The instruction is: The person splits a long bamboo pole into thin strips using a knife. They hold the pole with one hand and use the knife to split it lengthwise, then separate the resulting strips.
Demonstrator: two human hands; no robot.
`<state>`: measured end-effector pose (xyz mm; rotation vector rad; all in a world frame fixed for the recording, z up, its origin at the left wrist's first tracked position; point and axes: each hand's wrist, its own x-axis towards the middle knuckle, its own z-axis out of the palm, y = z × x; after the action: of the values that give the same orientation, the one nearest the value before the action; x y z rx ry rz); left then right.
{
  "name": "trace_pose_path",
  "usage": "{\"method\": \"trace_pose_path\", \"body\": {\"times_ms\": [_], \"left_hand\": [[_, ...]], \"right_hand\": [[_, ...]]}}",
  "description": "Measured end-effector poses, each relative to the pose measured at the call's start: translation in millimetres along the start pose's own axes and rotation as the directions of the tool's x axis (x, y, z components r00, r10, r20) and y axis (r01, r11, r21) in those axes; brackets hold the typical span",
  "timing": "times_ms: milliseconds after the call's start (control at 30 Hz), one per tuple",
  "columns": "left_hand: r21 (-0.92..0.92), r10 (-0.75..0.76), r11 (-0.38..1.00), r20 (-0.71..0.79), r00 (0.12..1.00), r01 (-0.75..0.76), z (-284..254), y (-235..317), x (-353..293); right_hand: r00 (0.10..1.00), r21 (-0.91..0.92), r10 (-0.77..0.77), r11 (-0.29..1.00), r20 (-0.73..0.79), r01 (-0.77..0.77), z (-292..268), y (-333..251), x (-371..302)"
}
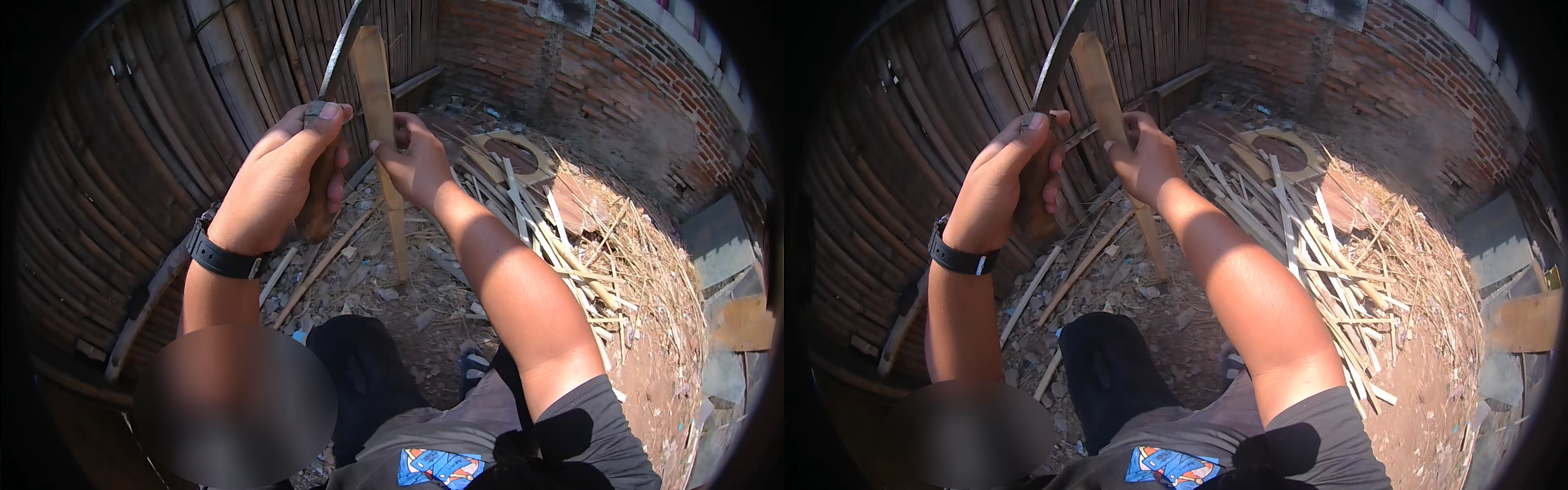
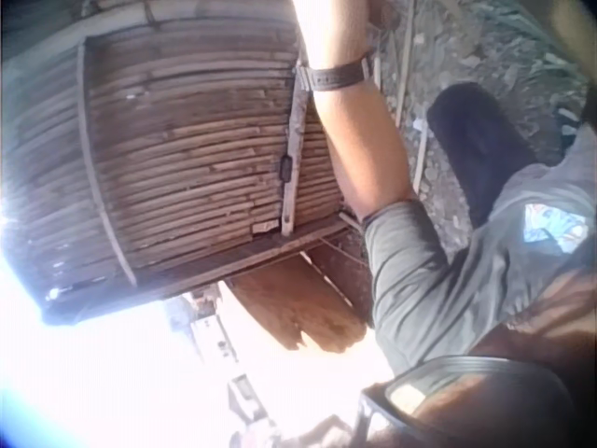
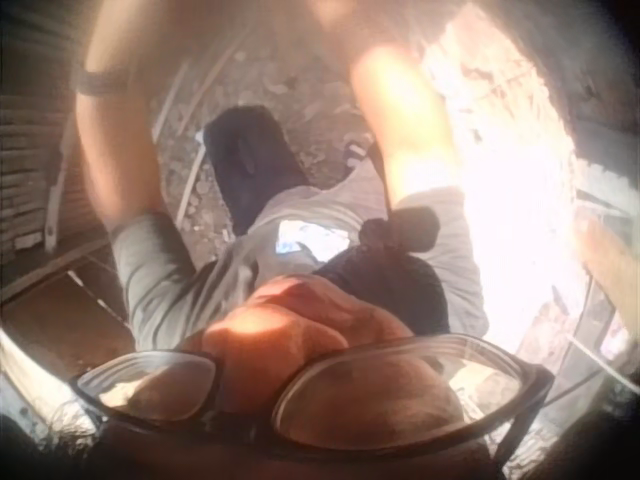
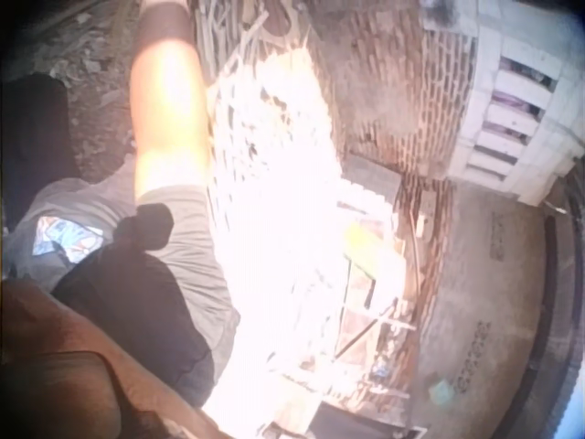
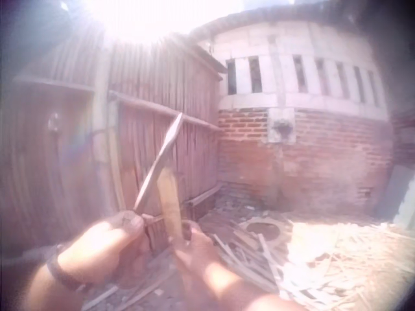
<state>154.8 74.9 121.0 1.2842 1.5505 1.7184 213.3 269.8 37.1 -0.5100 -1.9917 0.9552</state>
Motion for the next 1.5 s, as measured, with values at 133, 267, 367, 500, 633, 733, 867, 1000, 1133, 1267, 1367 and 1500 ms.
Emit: {"method": "trace_pose_path", "body": {"times_ms": [133, 267, 367, 500, 633, 733, 867, 1000, 1133, 1267, 1367, 1500], "left_hand": [[-0.015, -0.011, 1.0, -0.107, 0.994, 0.01, -11.2, 1.5, -7.2], [-0.022, 0.017, 1.0, -0.118, 0.993, -0.02, -24.6, -11.8, -6.1], [-0.054, -0.007, 0.999, -0.152, 0.988, -0.001, -28.9, -8.8, -7.1], [-0.07, -0.003, 0.997, -0.152, 0.988, -0.008, -40.7, -10.4, -5.0], [-0.06, 0.012, 0.998, -0.124, 0.992, -0.019, -47.4, -10.9, -4.7], [-0.053, 0.005, 0.999, -0.123, 0.992, -0.012, -48.1, -11.6, -4.4], [-0.043, 0.002, 0.999, -0.126, 0.992, -0.008, -48.8, -10.6, -4.2], [-0.05, -0.017, 0.999, -0.15, 0.989, 0.01, -47.4, -4.8, -5.4], [-0.024, -0.007, 1.0, -0.113, 0.994, 0.005, -44.5, -9.8, 4.6], [0.044, 0.019, 0.999, -0.065, 0.998, -0.016, -58.6, -17.0, 4.9], [0.22, 0.019, 0.975, -0.045, 0.999, -0.009, -89.9, -2.4, -1.2], [0.243, 0.014, 0.97, 0.032, 0.999, -0.022, -98.4, -15.9, 16.2]], "right_hand": [[0.997, 0.02, -0.08, 0.997, 0.016, 0.079, 15.8, -0.2, 3.7], [0.987, -0.008, -0.149, 0.989, -0.064, 0.149, 31.1, 4.9, 1.1], [0.984, -0.003, -0.161, 0.987, -0.07, 0.162, 35.6, 3.2, 1.6], [0.989, 0.018, -0.145, 0.989, -0.041, 0.145, 36.6, -0.7, 1.4], [0.986, 0.019, -0.161, 0.987, -0.043, 0.162, 39.8, 1.7, 2.9], [0.98, -0.026, -0.189, 0.982, -0.066, 0.188, 41.5, 5.2, 3.1], [0.981, -0.004, -0.181, 0.983, -0.062, 0.181, 41.3, 0.6, 1.7], [0.989, -0.004, -0.143, 0.99, -0.043, 0.143, 38.9, -3.8, 0.1], [0.959, -0.037, -0.262, 0.965, -0.11, 0.259, 19.3, 15.4, -1.5], [0.965, -0.129, -0.238, 0.966, -0.109, 0.224, -34.2, 65.1, -24.1], [0.999, -0.181, -0.004, 0.983, -0.052, -0.005, -98.4, 145.2, -39.6], [0.824, -0.468, 0.535, 0.689, -0.185, -0.553, -214.0, 317.6, -164.7]]}}
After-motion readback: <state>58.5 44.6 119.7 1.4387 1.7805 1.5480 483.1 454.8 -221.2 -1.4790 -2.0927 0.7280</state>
